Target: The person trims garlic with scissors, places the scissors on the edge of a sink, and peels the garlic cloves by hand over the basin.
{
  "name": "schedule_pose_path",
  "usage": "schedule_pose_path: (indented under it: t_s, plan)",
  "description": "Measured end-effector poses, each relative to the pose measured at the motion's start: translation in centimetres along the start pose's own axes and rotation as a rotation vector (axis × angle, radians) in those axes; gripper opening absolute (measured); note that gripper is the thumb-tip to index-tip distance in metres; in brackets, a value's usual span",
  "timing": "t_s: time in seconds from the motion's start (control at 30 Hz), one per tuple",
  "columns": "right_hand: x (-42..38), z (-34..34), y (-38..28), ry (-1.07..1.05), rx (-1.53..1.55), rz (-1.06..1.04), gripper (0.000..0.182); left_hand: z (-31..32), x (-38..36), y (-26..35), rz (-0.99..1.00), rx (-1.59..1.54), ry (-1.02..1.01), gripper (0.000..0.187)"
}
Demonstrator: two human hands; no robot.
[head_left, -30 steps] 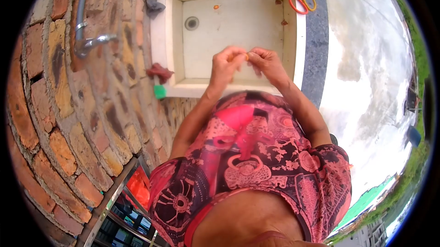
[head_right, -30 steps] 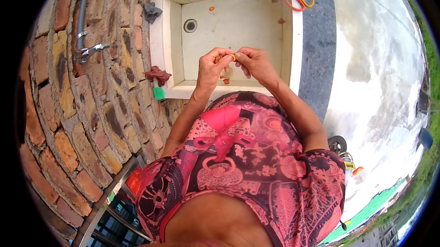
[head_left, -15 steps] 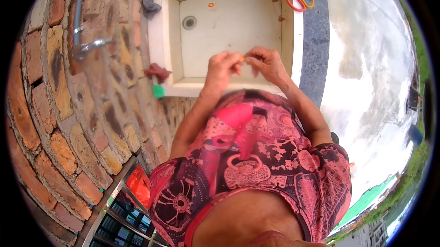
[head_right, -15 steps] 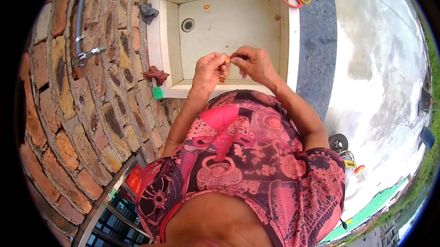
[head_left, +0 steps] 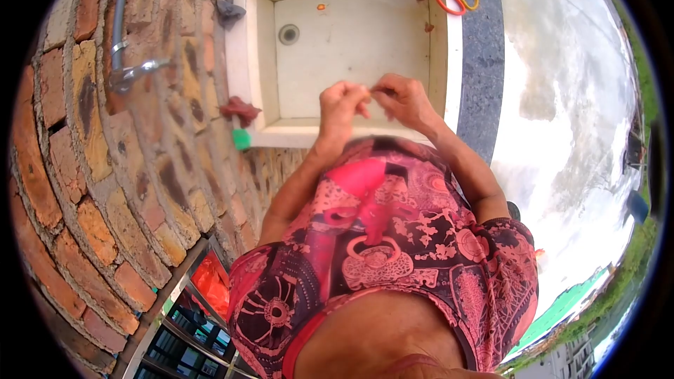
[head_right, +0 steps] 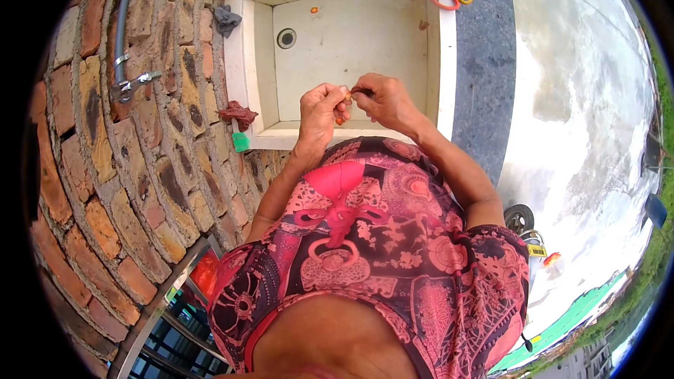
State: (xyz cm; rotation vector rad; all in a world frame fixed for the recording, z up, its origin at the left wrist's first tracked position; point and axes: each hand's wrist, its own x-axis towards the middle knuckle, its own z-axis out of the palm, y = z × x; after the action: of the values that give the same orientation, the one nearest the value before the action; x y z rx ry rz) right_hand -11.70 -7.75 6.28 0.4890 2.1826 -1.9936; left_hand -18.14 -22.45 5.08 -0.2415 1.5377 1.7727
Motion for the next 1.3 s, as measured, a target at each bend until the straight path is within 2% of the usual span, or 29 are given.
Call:
schedule_pose_path:
  t_s: [0.07,0.13,0.17,0.27,0.33,0.47,0.53,0.77,0.83,0.87,0.93,1.07,1.13,1.17,1.23,1.3]
  plan:
    - [0.2,0.1,0.5,0.010,-0.030,-0.002,0.009,0.1,-0.1,-0.1,-0.001,-0.003,0.004,0.017]
    - [0.8,0.3,1.8,0.123,-0.185,-0.357,0.009,0.4,-0.3,-0.1,-0.001,0.047,-0.020,0.016]
    - [0.8,0.3,2.3,0.123,-0.184,-0.357,0.009,0.5,-0.4,0.0,-0.001,0.048,-0.020,0.016]
    - [0.7,0.2,2.2,0.119,-0.067,-0.303,0.008,0.6,-0.3,0.1,0.014,-0.012,-0.022,0.016]
    - [0.4,-0.2,1.3,0.010,0.271,-0.018,0.008,0.4,0.1,0.2,-0.002,-0.150,-0.034,0.015]
    - [0.2,0.0,1.2,0.019,0.218,-0.013,0.009,0.3,0.0,0.2,0.009,-0.089,-0.029,0.015]
    - [0.3,-0.2,1.2,0.008,0.185,-0.012,0.009,0.3,-0.1,0.0,0.126,0.064,-0.027,0.016]
    - [0.4,0.6,2.1,0.082,0.089,-0.071,0.008,0.3,-0.3,0.2,0.081,0.137,-0.048,0.017]
    - [0.5,0.7,2.0,0.131,0.103,-0.152,0.007,-0.2,0.4,-0.5,0.038,-0.081,-0.157,0.016]
    - [0.4,0.5,1.8,0.132,0.103,-0.152,0.007,-0.6,0.7,-0.7,0.037,-0.081,-0.157,0.016]
    - [0.2,0.0,0.6,0.049,0.282,0.095,0.005,-1.0,1.1,-0.5,-0.102,-0.321,-0.293,0.014]
    - [0.2,0.2,1.1,0.087,0.196,0.024,0.004,-0.8,1.2,-0.3,-0.149,-0.319,-0.254,0.015]
    - [0.1,0.3,1.1,0.219,-0.052,-0.220,0.003,-0.5,0.6,0.5,0.057,0.053,-0.128,0.018]
    - [0.1,0.4,1.1,0.219,-0.051,-0.220,0.003,-0.3,0.4,0.8,0.057,0.054,-0.128,0.018]
    - [0.0,0.4,0.3,0.230,-0.147,-0.373,0.004,0.0,0.0,1.3,0.211,0.327,-0.187,0.021]
    - [0.2,0.5,0.7,0.211,-0.145,-0.382,0.003,-0.2,0.0,1.4,0.201,0.352,-0.206,0.020]
